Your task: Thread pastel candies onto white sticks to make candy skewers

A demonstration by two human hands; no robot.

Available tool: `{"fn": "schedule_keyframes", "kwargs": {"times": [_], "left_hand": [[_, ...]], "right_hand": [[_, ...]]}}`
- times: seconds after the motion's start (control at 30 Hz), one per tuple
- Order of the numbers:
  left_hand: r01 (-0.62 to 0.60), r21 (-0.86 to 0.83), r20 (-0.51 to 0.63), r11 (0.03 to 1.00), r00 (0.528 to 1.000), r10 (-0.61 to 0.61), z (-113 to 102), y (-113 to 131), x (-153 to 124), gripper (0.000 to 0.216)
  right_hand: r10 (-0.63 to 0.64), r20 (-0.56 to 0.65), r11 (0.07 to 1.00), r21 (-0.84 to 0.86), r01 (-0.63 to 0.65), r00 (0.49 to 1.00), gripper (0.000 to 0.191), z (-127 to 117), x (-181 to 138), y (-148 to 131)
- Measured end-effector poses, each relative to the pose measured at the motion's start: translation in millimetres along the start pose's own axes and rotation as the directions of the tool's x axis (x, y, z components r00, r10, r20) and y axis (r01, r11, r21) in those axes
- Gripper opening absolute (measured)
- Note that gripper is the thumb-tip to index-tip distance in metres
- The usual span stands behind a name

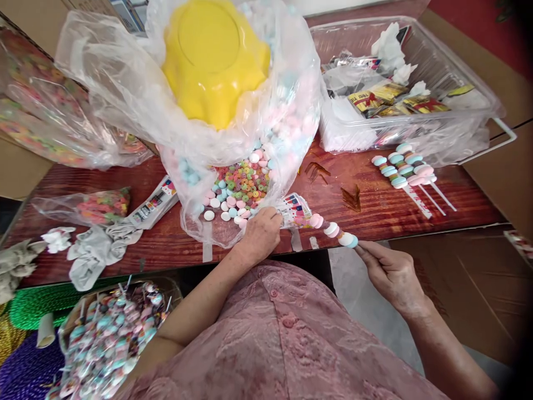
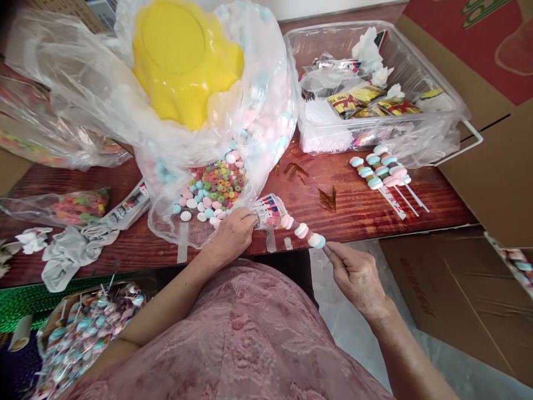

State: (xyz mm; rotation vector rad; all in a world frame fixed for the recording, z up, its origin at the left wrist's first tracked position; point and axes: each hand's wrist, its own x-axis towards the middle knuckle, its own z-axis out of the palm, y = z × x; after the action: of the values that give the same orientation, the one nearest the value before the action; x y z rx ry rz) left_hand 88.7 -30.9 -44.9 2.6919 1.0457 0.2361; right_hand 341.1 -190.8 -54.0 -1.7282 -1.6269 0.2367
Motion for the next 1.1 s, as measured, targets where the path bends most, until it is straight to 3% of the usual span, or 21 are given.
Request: {"fn": "schedule_keyframes", "kwargs": {"times": [0.2,0.37,0.6,0.9,1.1], "left_hand": [[-0.037,-0.145,-0.141,0.989,0.990,0.016,12.6,-8.9,-3.3,0.025],[-0.105,-0.147,-0.186,0.984,0.980,0.076,14.9,-12.3,-5.8,0.027],[-0.173,-0.139,-0.242,0.975,0.961,0.136,19.3,-16.7,-8.6,0.026],[-0.285,-0.006,-0.155,0.958,0.947,0.281,16.1,-20.2,-10.3,0.028],[-0.357,0.037,-0.130,0.933,0.924,0.359,8.9,-18.4,-9.1,0.027]], "right_hand": [[-0.120,0.036,0.989,-0.079,0.122,0.992,0.016,0.6,2.7,-1.5],[-0.161,0.085,0.972,-0.159,0.173,0.983,0.019,4.3,3.8,-0.5],[-0.282,0.225,0.863,-0.366,0.349,0.933,0.021,-8.0,12.4,-1.8],[-0.470,0.163,0.711,-0.512,0.481,0.868,0.018,-15.6,23.7,-24.0],[-0.481,0.078,0.750,-0.479,0.456,0.873,0.022,-19.6,27.7,-26.7]]}}
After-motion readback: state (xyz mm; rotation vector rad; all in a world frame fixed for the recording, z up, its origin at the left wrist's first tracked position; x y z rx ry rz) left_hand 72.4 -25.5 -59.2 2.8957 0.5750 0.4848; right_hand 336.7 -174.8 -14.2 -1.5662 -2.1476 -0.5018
